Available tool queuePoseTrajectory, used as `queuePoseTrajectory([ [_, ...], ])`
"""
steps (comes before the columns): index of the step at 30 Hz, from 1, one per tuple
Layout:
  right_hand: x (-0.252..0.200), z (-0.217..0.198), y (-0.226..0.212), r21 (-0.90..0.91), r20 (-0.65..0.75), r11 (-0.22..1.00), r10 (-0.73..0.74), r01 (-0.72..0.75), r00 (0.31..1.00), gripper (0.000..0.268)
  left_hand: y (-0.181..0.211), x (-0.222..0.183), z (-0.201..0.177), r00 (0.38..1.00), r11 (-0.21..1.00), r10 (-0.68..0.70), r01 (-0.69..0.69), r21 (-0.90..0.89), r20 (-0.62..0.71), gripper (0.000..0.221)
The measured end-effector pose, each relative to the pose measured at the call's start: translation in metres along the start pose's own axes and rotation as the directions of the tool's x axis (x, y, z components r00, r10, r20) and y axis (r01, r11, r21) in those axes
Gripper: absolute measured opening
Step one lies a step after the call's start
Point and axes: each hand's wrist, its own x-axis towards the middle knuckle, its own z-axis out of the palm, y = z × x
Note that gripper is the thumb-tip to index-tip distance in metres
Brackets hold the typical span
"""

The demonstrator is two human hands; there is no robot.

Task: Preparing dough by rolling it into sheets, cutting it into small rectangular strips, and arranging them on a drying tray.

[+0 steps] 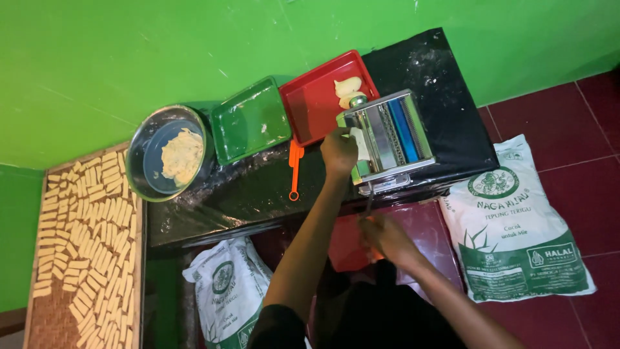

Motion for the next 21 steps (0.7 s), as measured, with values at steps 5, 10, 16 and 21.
queuePoseTrajectory([
  [5, 0.006, -0.039, 0.030, -0.033, -0.172, 0.999, 0.029, -0.035, 0.985, 0.033, 0.003, -0.003, 0.005, 1.000, 1.000, -0.026, 0.026, -0.018, -0.013, 0.028],
  [10, 0.017, -0.076, 0.050, -0.106, -0.235, 0.991, 0.058, -0.085, 0.970, 0.039, 0.011, -0.012, 0.004, 0.999, 0.992, -0.042, 0.040, -0.116, -0.013, 0.029],
  [16, 0.010, -0.081, 0.042, -0.446, -0.286, 0.890, -0.044, -0.093, 0.957, 0.045, -0.002, -0.009, 0.017, 0.999, 0.985, -0.016, 0.009, -0.172, -0.038, 0.031],
  [21, 0.030, -0.072, 0.068, -0.468, -0.350, 0.863, 0.017, -0.190, 0.937, 0.050, -0.013, -0.009, 0.025, 0.999, 0.984, 0.010, -0.017, -0.176, -0.041, 0.037],
])
